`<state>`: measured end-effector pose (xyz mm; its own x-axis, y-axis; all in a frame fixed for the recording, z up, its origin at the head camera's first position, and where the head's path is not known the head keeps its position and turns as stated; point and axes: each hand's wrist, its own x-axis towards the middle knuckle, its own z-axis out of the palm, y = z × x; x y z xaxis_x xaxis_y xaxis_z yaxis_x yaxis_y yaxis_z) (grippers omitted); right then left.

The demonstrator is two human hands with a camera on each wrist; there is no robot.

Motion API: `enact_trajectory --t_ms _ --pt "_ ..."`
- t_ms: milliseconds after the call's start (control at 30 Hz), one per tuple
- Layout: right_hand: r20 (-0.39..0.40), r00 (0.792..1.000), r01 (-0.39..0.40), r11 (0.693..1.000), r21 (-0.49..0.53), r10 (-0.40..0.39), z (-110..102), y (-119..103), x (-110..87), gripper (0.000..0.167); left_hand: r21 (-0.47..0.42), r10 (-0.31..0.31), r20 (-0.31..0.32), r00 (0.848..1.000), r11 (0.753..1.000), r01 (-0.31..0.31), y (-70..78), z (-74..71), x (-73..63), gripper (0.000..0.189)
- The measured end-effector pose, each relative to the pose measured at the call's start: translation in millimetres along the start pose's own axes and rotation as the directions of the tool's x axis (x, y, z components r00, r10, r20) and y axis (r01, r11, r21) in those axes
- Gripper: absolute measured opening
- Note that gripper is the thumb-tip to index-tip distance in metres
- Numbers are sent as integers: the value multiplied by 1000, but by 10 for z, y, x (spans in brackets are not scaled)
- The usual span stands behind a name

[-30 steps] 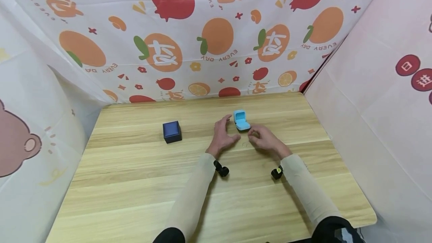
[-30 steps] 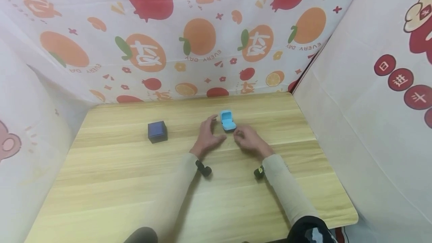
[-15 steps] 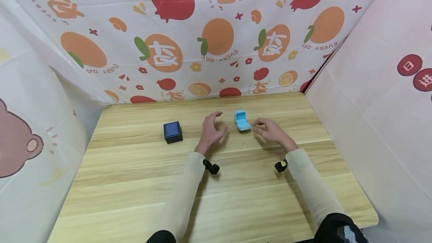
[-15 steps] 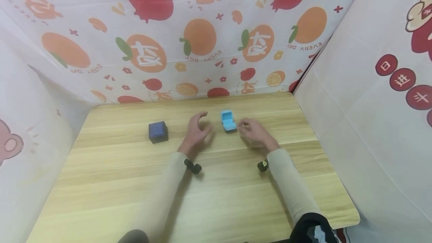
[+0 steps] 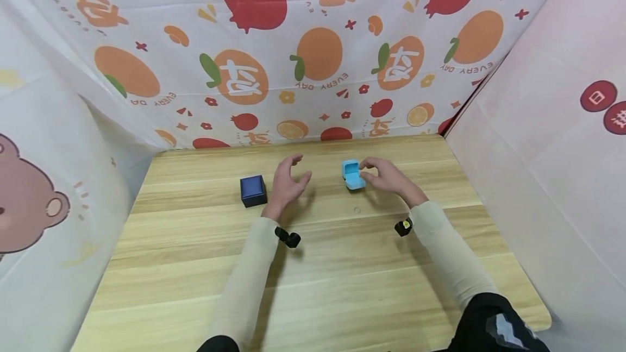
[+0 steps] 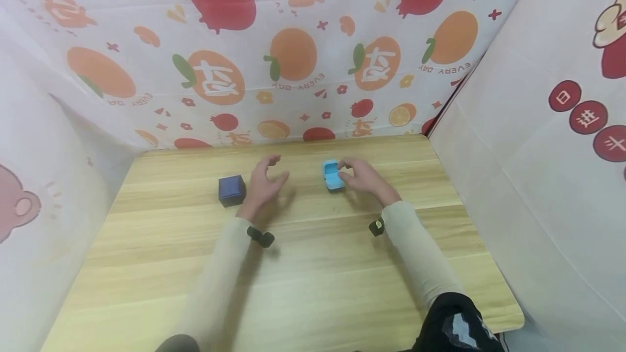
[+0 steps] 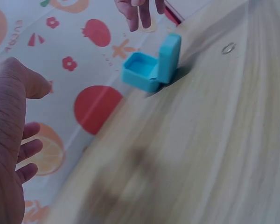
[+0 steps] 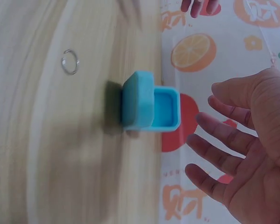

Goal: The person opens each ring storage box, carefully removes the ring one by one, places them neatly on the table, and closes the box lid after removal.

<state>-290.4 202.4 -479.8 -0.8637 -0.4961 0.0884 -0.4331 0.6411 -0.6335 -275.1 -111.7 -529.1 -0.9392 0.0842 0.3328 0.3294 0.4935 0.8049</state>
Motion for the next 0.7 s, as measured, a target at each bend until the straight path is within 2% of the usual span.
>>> enact_trajectory --t_ms 233,433,700 --pt "29 999 28 1000 -8 -28 -23 -146 137 27 35 -21 -40 999 999 23 48 -291 5 52" --pt "30 998 60 998 -27 -60 15 -227 242 27 106 5 -63 998 994 1 17 -502 -23 53" --pt "56 997 55 997 -53 -52 99 -336 366 28 124 72 -83 994 990 -61 -49 -770 -137 51"
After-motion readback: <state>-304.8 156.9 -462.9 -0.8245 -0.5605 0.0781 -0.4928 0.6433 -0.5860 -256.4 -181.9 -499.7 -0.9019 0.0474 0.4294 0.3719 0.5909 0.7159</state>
